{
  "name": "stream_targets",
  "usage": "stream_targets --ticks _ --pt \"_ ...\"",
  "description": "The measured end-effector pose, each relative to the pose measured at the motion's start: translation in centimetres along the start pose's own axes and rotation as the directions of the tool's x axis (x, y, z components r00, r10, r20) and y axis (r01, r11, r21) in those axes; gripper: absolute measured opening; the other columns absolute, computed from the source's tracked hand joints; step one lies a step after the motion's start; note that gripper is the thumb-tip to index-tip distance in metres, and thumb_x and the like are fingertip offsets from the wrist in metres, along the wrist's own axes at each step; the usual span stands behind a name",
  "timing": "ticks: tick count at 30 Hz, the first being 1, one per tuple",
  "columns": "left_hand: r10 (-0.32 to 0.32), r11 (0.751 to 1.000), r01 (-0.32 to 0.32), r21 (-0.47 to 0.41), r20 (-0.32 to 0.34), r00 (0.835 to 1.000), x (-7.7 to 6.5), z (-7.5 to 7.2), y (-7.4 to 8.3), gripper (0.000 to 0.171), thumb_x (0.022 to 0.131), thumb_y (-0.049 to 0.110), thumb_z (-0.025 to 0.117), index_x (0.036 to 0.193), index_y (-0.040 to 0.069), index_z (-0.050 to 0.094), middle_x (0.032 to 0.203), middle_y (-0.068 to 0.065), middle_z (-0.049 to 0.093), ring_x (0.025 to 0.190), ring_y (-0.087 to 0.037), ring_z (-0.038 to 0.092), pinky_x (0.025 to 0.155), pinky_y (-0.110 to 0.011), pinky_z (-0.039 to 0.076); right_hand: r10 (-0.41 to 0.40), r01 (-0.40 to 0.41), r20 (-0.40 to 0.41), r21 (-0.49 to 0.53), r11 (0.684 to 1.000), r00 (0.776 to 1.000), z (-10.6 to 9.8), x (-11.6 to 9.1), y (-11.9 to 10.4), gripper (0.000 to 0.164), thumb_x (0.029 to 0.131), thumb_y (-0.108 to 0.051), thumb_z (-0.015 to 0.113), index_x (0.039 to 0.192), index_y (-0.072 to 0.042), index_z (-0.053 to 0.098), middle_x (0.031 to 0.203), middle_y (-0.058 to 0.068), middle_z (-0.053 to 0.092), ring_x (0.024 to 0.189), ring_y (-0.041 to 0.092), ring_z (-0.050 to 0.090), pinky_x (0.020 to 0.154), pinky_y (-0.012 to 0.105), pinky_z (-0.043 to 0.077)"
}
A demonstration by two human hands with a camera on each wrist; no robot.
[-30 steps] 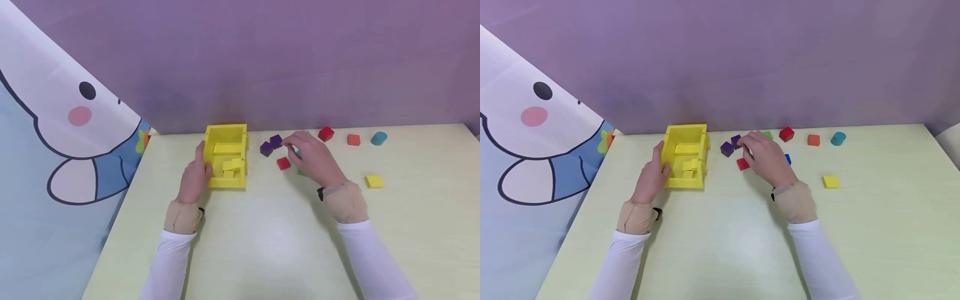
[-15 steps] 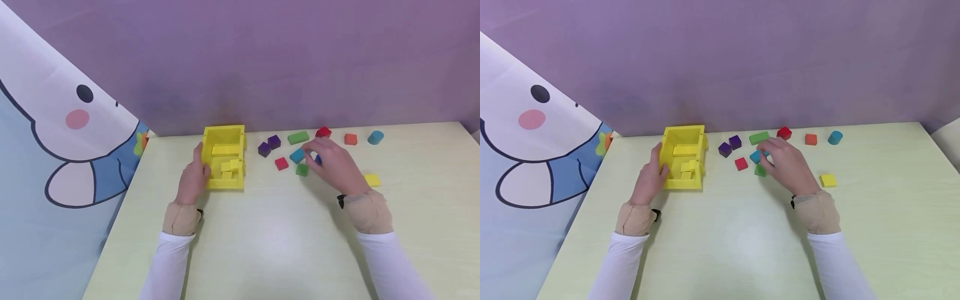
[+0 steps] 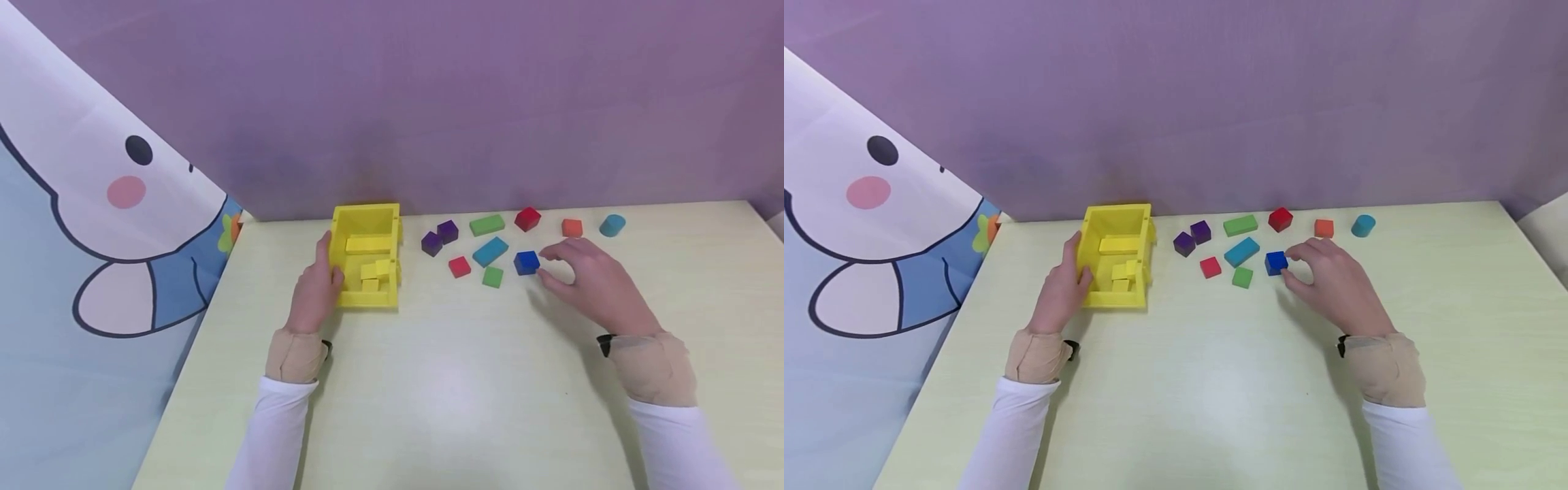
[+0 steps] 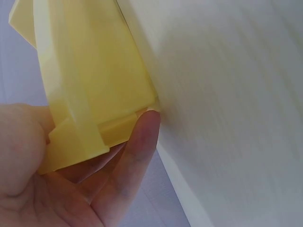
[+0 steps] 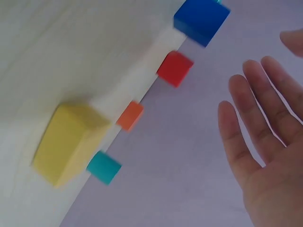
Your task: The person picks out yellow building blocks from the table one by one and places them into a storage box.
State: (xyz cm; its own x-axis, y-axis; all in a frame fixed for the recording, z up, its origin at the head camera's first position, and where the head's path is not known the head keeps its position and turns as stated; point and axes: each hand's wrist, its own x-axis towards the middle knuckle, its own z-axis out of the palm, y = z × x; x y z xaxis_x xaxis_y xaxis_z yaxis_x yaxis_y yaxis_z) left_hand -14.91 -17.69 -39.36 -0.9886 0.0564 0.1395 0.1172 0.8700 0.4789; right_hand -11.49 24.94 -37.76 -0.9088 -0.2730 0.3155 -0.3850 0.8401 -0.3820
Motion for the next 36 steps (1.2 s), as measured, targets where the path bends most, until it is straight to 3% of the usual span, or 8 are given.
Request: stream_targets --ticks 5,11,14,18,21,36 --pt "0.005 1.0 -0.005 0.005 -0.008 1.0 -0.1 0.1 -0.1 0.064 0.09 0.014 0.042 0.147 0.016 0.013 0.054 -0.006 0.041 0.044 -0.02 0.035 0.041 -0.035 0.03 0.068 -0.068 0.092 -0.005 0.998 0.993 -0.6 -0.8 1.0 0.037 0.079 -0.03 0.067 0.11 -0.01 0.062 0.109 0.008 0.059 0.106 0.027 0.049 0.085 0.048 0.042" --pt "-0.009 1.0 0.009 0.005 0.003 1.0 0.0 0.1 -0.1 0.065 0.09 0.015 0.042 0.148 0.017 0.012 0.055 -0.006 0.041 0.044 -0.02 0.035 0.041 -0.035 0.03 0.16 -0.161 0.237 -0.017 0.987 0.958 -1.3 -1.5 2.6 0.048 0.081 -0.037 0.064 0.116 -0.005 0.058 0.112 0.016 0.057 0.109 0.035 0.045 0.087 0.052 0.039" --pt "-0.015 1.0 0.015 0.006 0.01 1.0 0.0 0.1 -0.1 0.065 0.091 0.016 0.042 0.148 0.017 0.011 0.055 -0.007 0.042 0.045 -0.02 0.036 0.042 -0.036 0.031 0.216 -0.219 0.317 -0.026 0.975 0.924 -1.5 -1.7 3.3 0.056 0.08 -0.042 0.064 0.12 -0.003 0.054 0.111 0.019 0.056 0.104 0.036 0.049 0.085 0.053 0.04" --pt "-0.014 1.0 0.014 0.007 0.015 1.0 0.0 0.1 -0.1 0.065 0.091 0.016 0.042 0.148 0.018 0.011 0.056 -0.007 0.042 0.046 -0.02 0.037 0.042 -0.036 0.032 0.282 -0.294 0.425 -0.039 0.955 0.86 -1.9 -1.9 4.1 0.064 0.079 -0.045 0.064 0.123 0.0 0.05 0.112 0.021 0.054 0.099 0.036 0.052 0.084 0.053 0.041" --pt "-0.016 1.0 0.016 0.006 0.016 1.0 0.0 0.0 0.0 0.065 0.091 0.016 0.042 0.148 0.018 0.011 0.055 -0.007 0.042 0.045 -0.02 0.037 0.042 -0.036 0.031 0.294 -0.31 0.469 -0.045 0.95 0.833 -2.2 -2.1 4.4 0.063 0.079 -0.043 0.065 0.123 0.0 0.051 0.113 0.022 0.053 0.1 0.037 0.052 0.085 0.053 0.041" --pt "0.003 1.0 -0.003 -0.008 0.001 1.0 -0.1 -0.1 0.1 0.063 0.091 0.015 0.041 0.147 0.016 0.013 0.054 -0.006 0.041 0.044 -0.019 0.036 0.041 -0.035 0.03 0.274 -0.278 0.472 -0.062 0.959 0.838 -2.7 -2.1 5.3 0.042 0.078 -0.014 0.065 0.115 0.004 0.055 0.108 0.022 0.056 0.097 0.038 0.052 0.084 0.054 0.04"
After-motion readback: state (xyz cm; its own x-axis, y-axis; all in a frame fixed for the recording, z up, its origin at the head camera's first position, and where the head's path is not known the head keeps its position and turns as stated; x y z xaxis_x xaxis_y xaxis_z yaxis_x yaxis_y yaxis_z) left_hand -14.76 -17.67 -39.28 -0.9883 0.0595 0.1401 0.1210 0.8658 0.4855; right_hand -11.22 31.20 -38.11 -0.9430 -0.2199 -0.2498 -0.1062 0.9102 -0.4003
